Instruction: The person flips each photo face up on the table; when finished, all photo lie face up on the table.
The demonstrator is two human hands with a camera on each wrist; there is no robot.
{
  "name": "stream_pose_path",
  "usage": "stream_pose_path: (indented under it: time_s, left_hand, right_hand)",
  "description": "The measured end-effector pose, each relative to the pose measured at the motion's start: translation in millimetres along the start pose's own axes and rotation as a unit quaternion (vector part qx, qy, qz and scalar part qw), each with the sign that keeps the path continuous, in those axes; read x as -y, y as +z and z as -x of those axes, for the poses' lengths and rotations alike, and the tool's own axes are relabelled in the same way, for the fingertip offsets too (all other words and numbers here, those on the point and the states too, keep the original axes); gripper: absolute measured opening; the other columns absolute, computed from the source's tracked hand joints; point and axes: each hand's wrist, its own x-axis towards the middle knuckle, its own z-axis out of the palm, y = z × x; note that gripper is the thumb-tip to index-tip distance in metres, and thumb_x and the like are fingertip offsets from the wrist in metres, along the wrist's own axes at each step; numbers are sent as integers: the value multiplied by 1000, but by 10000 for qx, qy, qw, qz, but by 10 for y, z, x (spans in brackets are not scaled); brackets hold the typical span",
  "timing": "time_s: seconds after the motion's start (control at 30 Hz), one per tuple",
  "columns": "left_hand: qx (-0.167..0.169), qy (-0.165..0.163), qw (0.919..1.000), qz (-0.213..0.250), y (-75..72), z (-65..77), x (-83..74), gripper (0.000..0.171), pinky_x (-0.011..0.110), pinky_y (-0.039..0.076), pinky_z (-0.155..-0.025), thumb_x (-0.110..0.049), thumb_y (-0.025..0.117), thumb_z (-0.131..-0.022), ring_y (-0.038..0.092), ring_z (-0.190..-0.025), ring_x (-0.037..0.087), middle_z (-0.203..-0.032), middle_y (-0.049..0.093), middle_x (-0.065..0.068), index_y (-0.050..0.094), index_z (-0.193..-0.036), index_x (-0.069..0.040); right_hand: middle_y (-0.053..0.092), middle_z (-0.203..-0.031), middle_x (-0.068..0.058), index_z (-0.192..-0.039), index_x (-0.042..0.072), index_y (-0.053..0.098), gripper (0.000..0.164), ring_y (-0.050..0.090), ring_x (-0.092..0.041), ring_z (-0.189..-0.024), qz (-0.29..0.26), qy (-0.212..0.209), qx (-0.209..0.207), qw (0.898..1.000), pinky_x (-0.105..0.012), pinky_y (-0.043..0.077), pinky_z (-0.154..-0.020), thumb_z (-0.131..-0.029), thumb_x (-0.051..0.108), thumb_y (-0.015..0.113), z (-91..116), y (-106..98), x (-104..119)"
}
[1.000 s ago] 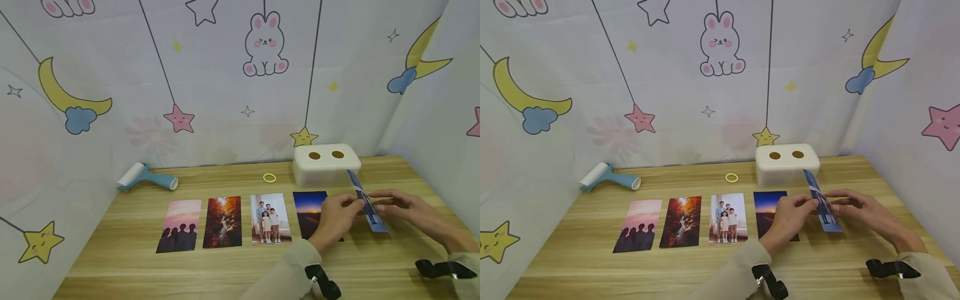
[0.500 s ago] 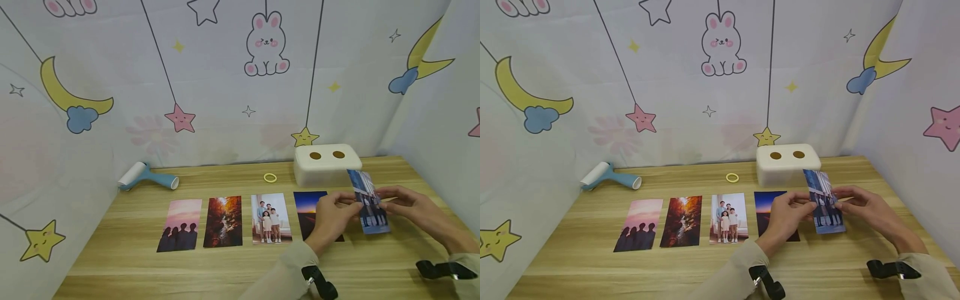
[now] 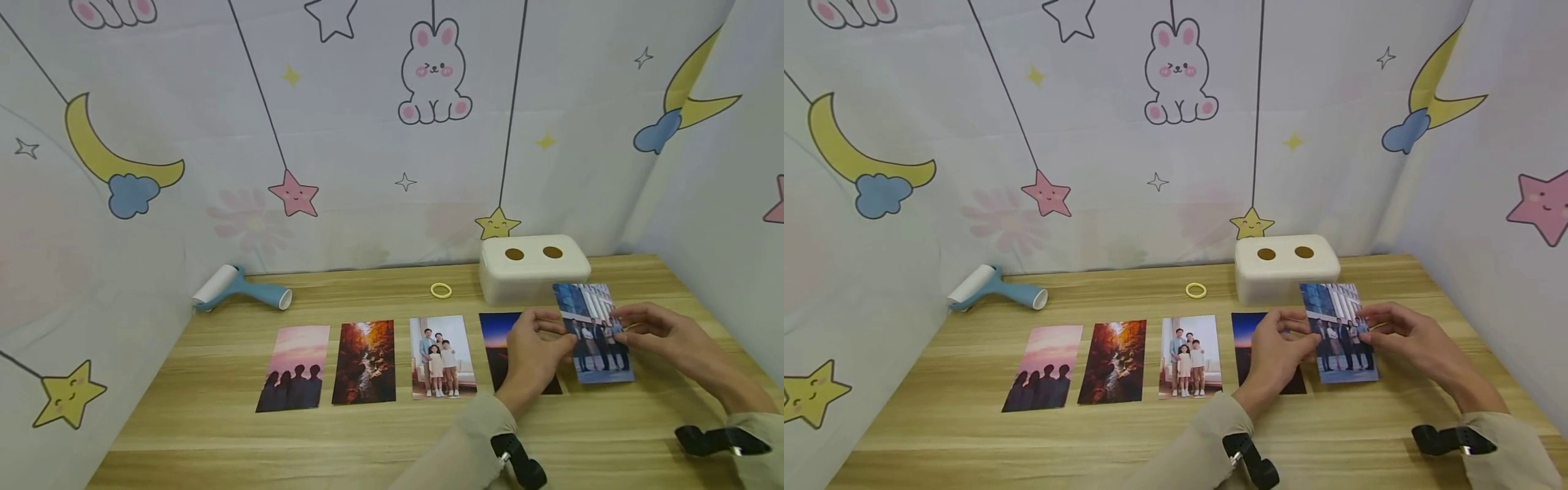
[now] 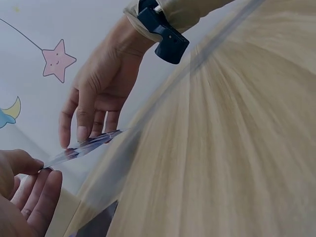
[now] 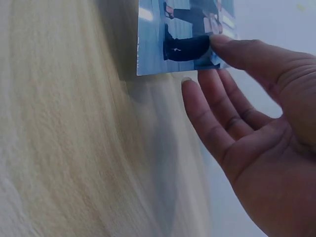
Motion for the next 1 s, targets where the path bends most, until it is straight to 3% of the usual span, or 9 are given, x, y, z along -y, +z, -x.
stream_pose_path:
  time_s: [0.23, 0.4, 0.53, 0.63, 0.77, 1.0]
  left_hand:
    - [-92, 76, 9983, -579, -22, -7, 46, 28, 25, 57, -51, 14, 83, -81, 61, -51, 2, -81, 67, -8, 76, -94, -10]
    - [-109, 39, 9954, -952, -29, -23, 97, 25, 21, 54, -49, 13, 84, -80, 61, -51, 1, -78, 67, -9, 79, -94, -8]
    - [-53, 242, 9854, -1684, -47, -47, 141, 22, 15, 51, -53, 8, 85, -79, 59, -55, -6, -77, 70, -10, 82, -94, -9]
    - [-17, 507, 9727, -2263, -58, -66, 165, 21, 11, 48, -56, 5, 86, -78, 56, -59, -11, -76, 72, -10, 84, -93, -9]
    - [51, 696, 9620, -2638, -71, -75, 182, 21, 9, 46, -56, 5, 86, -75, 55, -58, -13, -75, 73, -7, 85, -92, -8]
    - [125, 651, 9593, -2746, -80, -78, 209, 23, 9, 47, -56, 7, 86, -74, 55, -58, -12, -74, 73, -6, 85, -93, -6]
  right_hand:
    - [70, -113, 19, -133, -2, 65, 36, 67, -1, -94, 179, -58, 24, 9998, -15, 51, -77, -101, 10, 74, -19, 27, 5]
    - [73, -111, 7, -133, -3, 66, 37, 66, -1, -91, 467, 28, 65, 9989, -17, 51, -76, -100, 10, 75, -31, 39, -14]
    - [72, -108, -2, -131, -2, 68, 35, 64, 0, -89, 714, 127, 53, 9974, -19, 51, -74, -101, 14, 75, -38, 55, -27]
    - [72, -106, -5, -127, -2, 70, 32, 63, 0, -86, 845, 90, 2, 9964, -20, 50, -72, -100, 14, 76, -41, 69, -36]
    - [71, -105, -7, -125, -2, 71, 30, 63, 0, -84, 967, 109, 37, 9952, -21, 50, -71, -100, 14, 76, -47, 86, -61]
    - [71, -104, -10, -124, -4, 72, 29, 62, 0, -82, 1017, 84, 126, 9947, -20, 51, -70, -98, 10, 77, -67, 124, -91]
